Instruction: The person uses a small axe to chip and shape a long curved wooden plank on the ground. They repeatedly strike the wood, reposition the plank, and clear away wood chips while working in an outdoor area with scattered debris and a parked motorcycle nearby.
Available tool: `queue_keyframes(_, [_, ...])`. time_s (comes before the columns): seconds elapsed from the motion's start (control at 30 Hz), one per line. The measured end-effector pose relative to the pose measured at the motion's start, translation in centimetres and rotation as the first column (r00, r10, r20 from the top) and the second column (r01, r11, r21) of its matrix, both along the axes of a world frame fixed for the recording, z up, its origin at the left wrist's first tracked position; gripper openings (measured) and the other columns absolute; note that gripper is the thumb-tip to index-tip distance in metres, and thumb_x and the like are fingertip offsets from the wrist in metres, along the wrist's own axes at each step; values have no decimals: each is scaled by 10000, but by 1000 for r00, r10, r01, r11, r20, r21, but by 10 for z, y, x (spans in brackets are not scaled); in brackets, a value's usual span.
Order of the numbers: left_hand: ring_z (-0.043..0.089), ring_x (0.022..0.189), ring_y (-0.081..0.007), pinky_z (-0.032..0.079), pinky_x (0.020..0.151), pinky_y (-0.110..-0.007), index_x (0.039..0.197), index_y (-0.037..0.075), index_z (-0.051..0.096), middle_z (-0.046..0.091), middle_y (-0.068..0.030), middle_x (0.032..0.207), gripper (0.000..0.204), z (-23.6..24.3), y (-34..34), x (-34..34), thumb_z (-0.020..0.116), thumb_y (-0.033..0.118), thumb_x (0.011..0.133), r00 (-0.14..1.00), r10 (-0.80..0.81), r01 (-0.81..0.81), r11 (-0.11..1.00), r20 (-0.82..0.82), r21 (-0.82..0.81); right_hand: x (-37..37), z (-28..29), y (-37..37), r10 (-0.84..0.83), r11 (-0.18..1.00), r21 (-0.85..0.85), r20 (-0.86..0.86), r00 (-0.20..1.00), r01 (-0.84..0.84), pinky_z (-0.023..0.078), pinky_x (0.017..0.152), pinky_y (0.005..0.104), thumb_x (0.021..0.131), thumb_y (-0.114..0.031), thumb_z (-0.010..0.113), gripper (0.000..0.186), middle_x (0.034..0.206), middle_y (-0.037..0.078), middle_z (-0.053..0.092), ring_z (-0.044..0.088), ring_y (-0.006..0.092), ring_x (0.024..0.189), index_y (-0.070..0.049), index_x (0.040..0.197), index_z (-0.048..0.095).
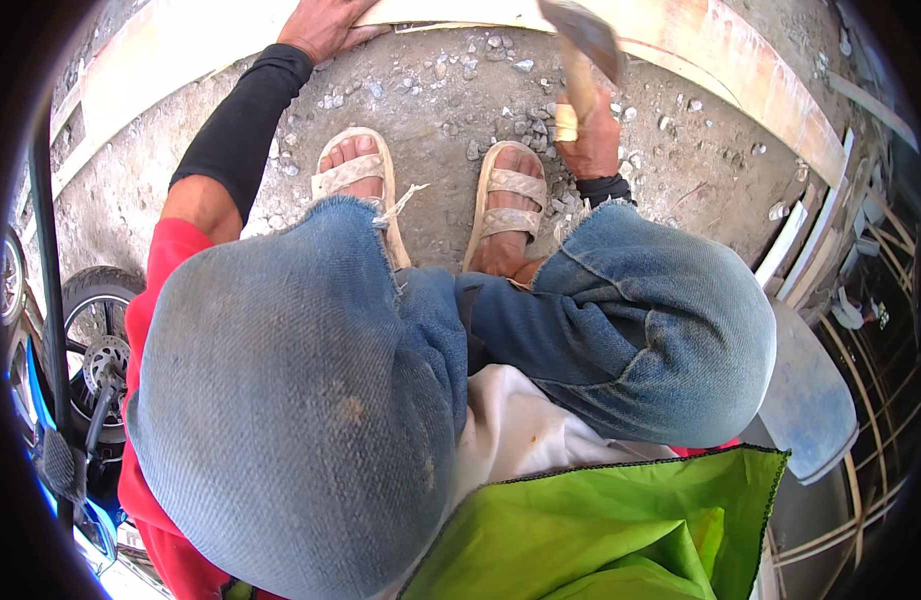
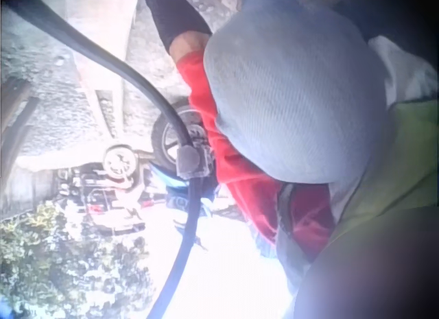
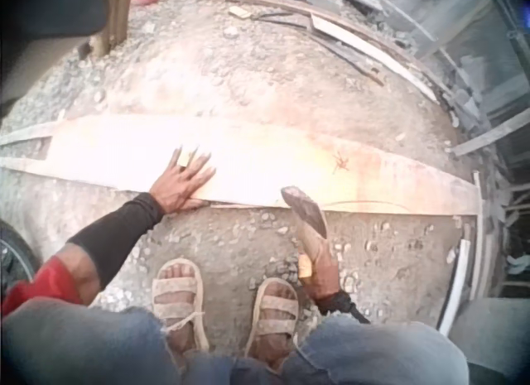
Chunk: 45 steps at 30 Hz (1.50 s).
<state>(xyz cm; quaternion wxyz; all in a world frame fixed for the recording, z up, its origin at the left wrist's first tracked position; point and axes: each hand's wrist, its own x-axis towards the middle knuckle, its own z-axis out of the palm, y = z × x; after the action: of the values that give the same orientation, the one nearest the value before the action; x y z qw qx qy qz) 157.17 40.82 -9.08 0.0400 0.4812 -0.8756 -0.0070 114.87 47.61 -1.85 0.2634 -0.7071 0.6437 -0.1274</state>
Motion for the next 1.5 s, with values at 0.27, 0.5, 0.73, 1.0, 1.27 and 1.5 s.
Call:
queue_keyframes(0.27, [277,1569,-476,154,1258,-700,1602,120,445,307,-209,1713,869,2,2,-3,670,616,924,999,34,-35,999,7,40,-12,17,-11,73,955,-293,77,994,-48,579,626,512,985,-252,740,399,834,233,721,744,446,767,-42,1266,550])
queue_keyframes(0.5, [272,1563,-457,149,1266,-688,1567,128,460,302,-202,1711,857,1,-1,-2,698,606,896,1000,18,-19,1000,18,19,-10,-7,-12,98,995,25,-125,987,-96,548,684,602,985,-279,698,363,846,302,703,698,532,790,-49,1179,495])
queue_keyframes(0.73, [347,1493,-407,163,1268,-671,1438,119,518,354,-165,1674,690,0,3,-5,694,524,908,999,42,-42,999,5,28,-11,-9,-9,156,987,69,-115,981,-148,535,668,604,965,-250,706,347,822,314,695,698,528,785,-54,1171,506])
queue_keyframes(1.0, [433,1412,-349,180,1270,-651,1291,108,585,415,-121,1633,501,11,11,-20,689,430,921,990,134,-133,991,-43,35,-26,-2,13,-51,993,102,-112,992,63,532,719,579,980,-263,702,345,886,297,714,704,527,865,-63,1199,524])
queue_keyframes(1.27, [519,1332,-292,196,1272,-632,1144,97,652,475,-78,1591,319,10,40,-82,684,336,934,973,191,-191,982,-126,19,-29,-13,23,-133,983,111,-125,983,147,557,699,499,996,-299,717,321,883,273,723,740,469,826,-60,1144,562])
queue_keyframes(1.5, [594,1261,-242,211,1274,-615,1015,88,710,528,-40,1554,182,14,38,-90,679,253,946,979,199,-198,980,-47,17,-33,-14,26,-133,986,89,-102,986,142,557,707,474,993,-313,727,331,880,250,731,749,421,816,-46,1137,593])
